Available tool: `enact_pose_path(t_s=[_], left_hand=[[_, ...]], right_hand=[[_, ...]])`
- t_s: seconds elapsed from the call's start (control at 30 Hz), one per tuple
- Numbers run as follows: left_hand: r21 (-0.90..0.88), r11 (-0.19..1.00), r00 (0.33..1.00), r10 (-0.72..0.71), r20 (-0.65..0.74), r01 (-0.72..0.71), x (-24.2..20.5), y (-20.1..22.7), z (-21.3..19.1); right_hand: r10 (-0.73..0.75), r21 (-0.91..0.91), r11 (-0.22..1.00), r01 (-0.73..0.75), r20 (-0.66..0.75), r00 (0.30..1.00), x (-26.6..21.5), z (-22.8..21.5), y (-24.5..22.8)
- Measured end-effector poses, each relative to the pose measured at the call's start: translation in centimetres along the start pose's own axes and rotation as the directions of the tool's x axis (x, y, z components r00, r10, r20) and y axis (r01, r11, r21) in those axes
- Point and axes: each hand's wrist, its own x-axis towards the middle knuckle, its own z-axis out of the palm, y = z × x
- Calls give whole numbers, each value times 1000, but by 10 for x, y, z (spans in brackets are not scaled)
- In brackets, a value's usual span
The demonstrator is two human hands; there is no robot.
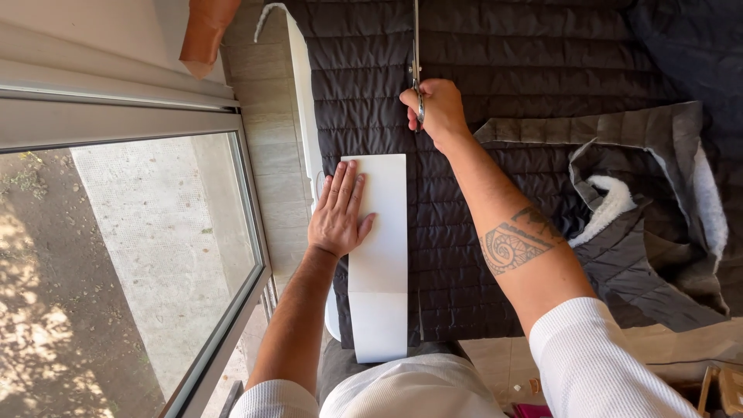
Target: Cutting quilted fabric with scissors using a paper template as a guide.
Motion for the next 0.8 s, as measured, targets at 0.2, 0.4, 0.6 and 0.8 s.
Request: enact_pose_path(t_s=[0.2, 0.4, 0.6, 0.8], left_hand=[[-31, 999, 1000, -8, 9, 8, -1, -2, 2], [-35, 999, 999, 21, 36, -20, 3, 0, -15], [-36, 999, 999, 18, 34, -17, 1, 0, -12], [-47, 999, 999, 19, 31, -18, 2, -1, -13]], right_hand=[[-81, -106, 991, 78, -24, 996, -1, 0, 4], [48, -154, 987, -41, 46, 998, -16, -5, -58], [201, -64, 979, -196, 75, 977, -5, -4, -71], [171, -44, 985, -166, 127, 977, -16, -10, -59]])
